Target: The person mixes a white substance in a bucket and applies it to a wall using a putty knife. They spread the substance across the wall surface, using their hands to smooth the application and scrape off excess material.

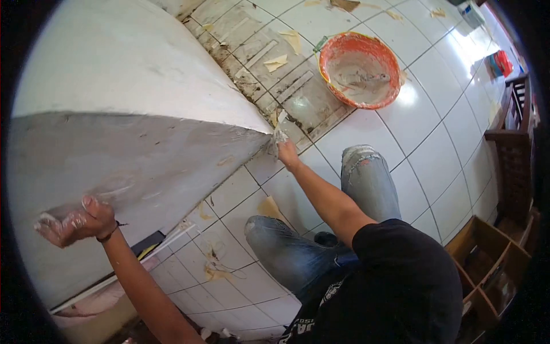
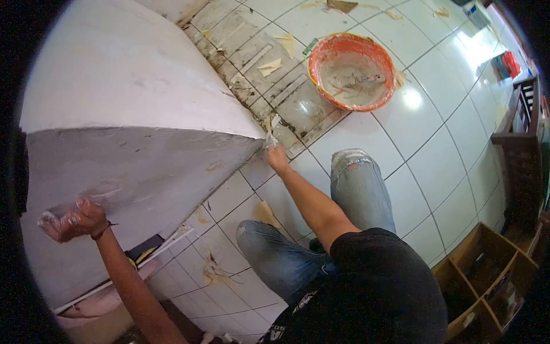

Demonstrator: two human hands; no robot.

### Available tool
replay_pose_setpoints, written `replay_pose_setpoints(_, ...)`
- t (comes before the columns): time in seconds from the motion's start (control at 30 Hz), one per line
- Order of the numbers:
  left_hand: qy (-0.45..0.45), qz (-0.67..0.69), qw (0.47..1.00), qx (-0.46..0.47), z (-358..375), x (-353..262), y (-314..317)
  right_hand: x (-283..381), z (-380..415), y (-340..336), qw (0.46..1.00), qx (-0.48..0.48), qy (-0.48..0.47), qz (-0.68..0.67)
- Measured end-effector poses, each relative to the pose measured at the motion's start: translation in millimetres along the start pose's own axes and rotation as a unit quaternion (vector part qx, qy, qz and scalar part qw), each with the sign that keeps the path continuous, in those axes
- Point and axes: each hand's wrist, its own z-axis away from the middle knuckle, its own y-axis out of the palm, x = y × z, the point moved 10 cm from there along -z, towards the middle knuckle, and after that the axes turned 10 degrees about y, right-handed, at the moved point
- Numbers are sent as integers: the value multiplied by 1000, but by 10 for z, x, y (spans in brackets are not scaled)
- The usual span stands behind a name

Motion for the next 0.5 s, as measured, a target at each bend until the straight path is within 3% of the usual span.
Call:
replay_pose_setpoints(0.1, -44, 72, 995, -56, -36, 33, -19, 13, 103, 249, 999, -25, 33, -27)
replay_pose_setpoints(0.2, -33, 10, 999, 1, 72, 58, 2, 349, 425, 364, 996, -21, 29, -79)
replay_pose_setpoints(0.33, -36, -10, 999, -9, -34, 13, -35, 612, 771, 476, 996, 31, 62, -64)
replay_pose_setpoints(0.5, -81, -22, 996, -3, -43, 53, -54, 958, 1011, 659, 995, 65, 4, -78)
